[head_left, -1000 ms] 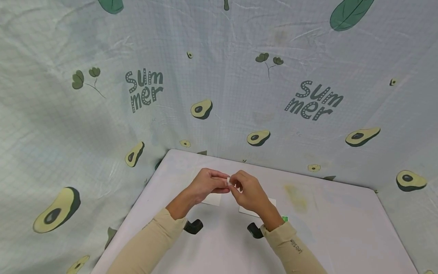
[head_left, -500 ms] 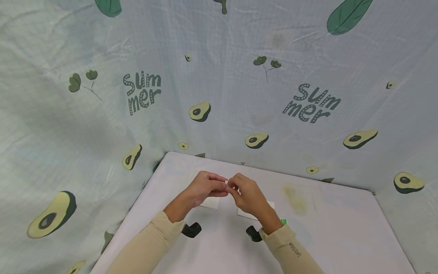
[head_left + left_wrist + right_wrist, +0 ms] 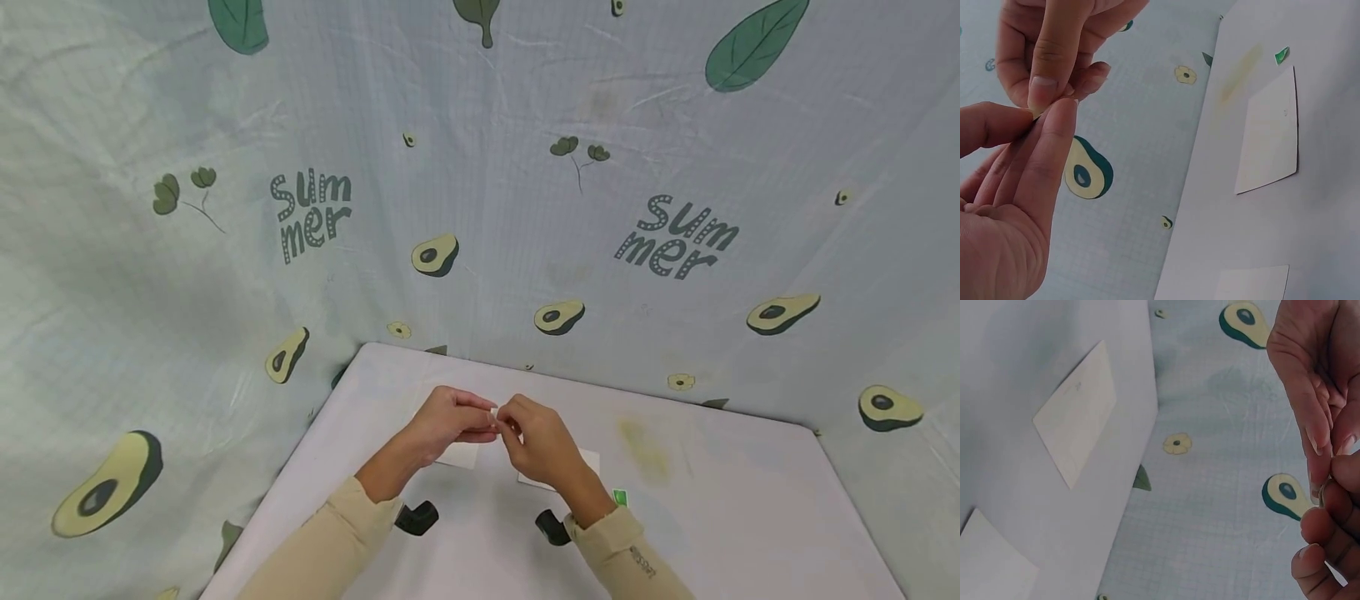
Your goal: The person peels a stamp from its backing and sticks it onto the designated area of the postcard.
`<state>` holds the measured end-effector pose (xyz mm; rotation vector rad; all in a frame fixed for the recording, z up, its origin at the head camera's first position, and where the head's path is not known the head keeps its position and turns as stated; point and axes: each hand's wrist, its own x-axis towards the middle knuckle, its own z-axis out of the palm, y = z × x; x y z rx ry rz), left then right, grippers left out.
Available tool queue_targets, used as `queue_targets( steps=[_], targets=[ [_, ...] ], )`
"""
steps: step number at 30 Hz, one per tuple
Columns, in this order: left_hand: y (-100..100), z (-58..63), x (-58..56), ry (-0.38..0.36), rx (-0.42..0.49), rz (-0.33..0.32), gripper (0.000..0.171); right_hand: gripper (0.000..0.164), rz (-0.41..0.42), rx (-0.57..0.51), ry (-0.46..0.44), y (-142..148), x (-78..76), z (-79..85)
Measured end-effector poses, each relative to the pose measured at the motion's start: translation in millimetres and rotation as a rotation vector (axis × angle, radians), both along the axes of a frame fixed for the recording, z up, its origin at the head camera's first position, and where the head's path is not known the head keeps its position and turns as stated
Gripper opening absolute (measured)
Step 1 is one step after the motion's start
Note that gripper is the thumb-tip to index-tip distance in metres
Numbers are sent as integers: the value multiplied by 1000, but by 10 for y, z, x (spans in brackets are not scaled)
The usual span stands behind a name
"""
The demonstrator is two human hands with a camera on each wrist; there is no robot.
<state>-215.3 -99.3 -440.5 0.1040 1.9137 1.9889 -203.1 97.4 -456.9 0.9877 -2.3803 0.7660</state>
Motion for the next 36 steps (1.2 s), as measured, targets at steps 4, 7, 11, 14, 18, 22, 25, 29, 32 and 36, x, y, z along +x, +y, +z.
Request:
queue_targets(
  steps=[4,7,11,14,18,22,25,29,32,36],
  targets=[
    [-17,15,-5,10,-26,-22,28,14,-1,-60,-105,-16,-8,3],
    [-14,18,-19,17,-32,-51,28,15,-9,-105,-204,-7,-11,21],
    [2,17,-42,21,-29,-73,27,15,-10,-140,-318,24,-16,54],
    [2,14,-38,21,-32,-75,26,15,-13,-155,-369,27,-14,69],
    [-14,0,-28,33,-45,-87,26,15,-11,-171,-378,20,-8,68],
    [-21,-10,-15,48,-49,-97,26,15,-8,-186,-377,16,2,56],
    [-21,-28,-1,50,-49,-101,26,15,-10,-190,-389,21,17,43],
    [-12,-31,7,62,-58,-113,25,13,-27,-192,-422,38,26,43],
    [-3,-26,21,68,-73,-116,25,12,-34,-199,-452,50,36,42],
    [-8,-12,33,81,-92,-117,25,12,-32,-213,-448,43,41,41]
  ],
)
